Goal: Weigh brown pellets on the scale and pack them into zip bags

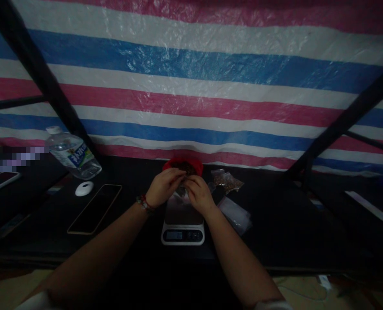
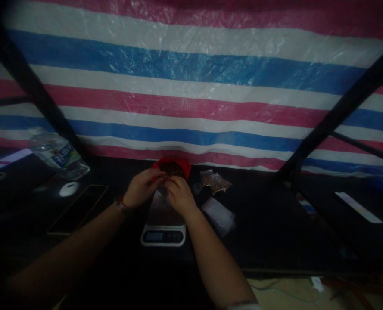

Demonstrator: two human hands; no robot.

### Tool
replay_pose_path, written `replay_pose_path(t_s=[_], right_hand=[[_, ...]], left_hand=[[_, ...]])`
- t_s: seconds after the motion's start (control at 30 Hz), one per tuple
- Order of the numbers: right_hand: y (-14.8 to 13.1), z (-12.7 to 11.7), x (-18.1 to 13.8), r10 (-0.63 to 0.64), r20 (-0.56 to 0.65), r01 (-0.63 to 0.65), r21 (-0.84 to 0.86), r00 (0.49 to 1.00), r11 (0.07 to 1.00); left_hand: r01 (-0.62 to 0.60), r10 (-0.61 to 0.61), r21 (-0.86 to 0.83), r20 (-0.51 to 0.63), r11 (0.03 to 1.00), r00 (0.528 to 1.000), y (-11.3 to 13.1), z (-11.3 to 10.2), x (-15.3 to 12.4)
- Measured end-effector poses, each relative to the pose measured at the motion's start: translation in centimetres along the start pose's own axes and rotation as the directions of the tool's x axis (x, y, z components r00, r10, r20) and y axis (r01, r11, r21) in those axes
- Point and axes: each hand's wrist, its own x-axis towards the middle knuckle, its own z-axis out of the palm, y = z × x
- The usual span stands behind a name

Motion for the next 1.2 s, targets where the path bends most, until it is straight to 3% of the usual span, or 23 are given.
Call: replay_pose_path(t_s=[0.13, 0.23, 0.33, 0.4, 0.53, 0.73, 0.9, 1.0, 1.2], right_hand=[[-0.2, -0.7, 0.3, 0.022, -0.006, -0.022, -0.011, 1.0, 1.0], [-0.4, -1.0, 0.4, 0.047, -0.113, -0.047, 0.003, 0.992, 0.999], [-0.3, -0.9, 0.3, 0.086, -0.126, -0.081, 0.044, 0.988, 0.996], [-0.1, -0.7, 0.3, 0.116, -0.115, -0.109, 0.07, 0.986, 0.992], [0.3, 0.0, 0.1, 0.196, -0.161, -0.177, 0.125, 0.967, 0.976], [1.0, 1.2, -0.1, 0.469, -0.048, -0.424, 0.355, 0.882, 0.833], [1.5, 1.0, 0.0, 0.454, -0.073, -0.416, 0.295, 0.888, 0.86], [1.4, 0.9, 0.2, 0.429, -0.047, -0.392, 0.326, 0.902, 0.86], [1.2, 1.0, 0.1, 0.531, -0.024, -0.47, 0.433, 0.847, 0.769]], left_hand=[[0.001, -0.006, -0.127, -0.043, 0.992, 0.999, -1.4, 1.2, -0.2], [0.014, -0.032, -0.32, -0.053, 0.947, 0.998, -2.3, 2.1, -0.7], [0.114, -0.095, -0.56, 0.062, 0.821, 0.994, -3.3, 2.9, -1.5], [0.217, -0.155, -0.634, 0.151, 0.742, 0.976, -3.8, 3.3, -2.1], [0.357, -0.254, -0.639, 0.251, 0.681, 0.934, -4.2, 3.7, -3.0], [0.414, -0.423, -0.651, 0.155, 0.636, 0.893, -4.1, 4.7, -3.5], [0.43, -0.428, -0.714, 0.199, 0.552, 0.881, -3.9, 5.2, -3.6], [0.448, -0.422, -0.703, 0.228, 0.552, 0.877, -3.8, 5.1, -3.6], [0.45, -0.453, -0.699, 0.199, 0.557, 0.869, -3.4, 4.9, -3.7]])
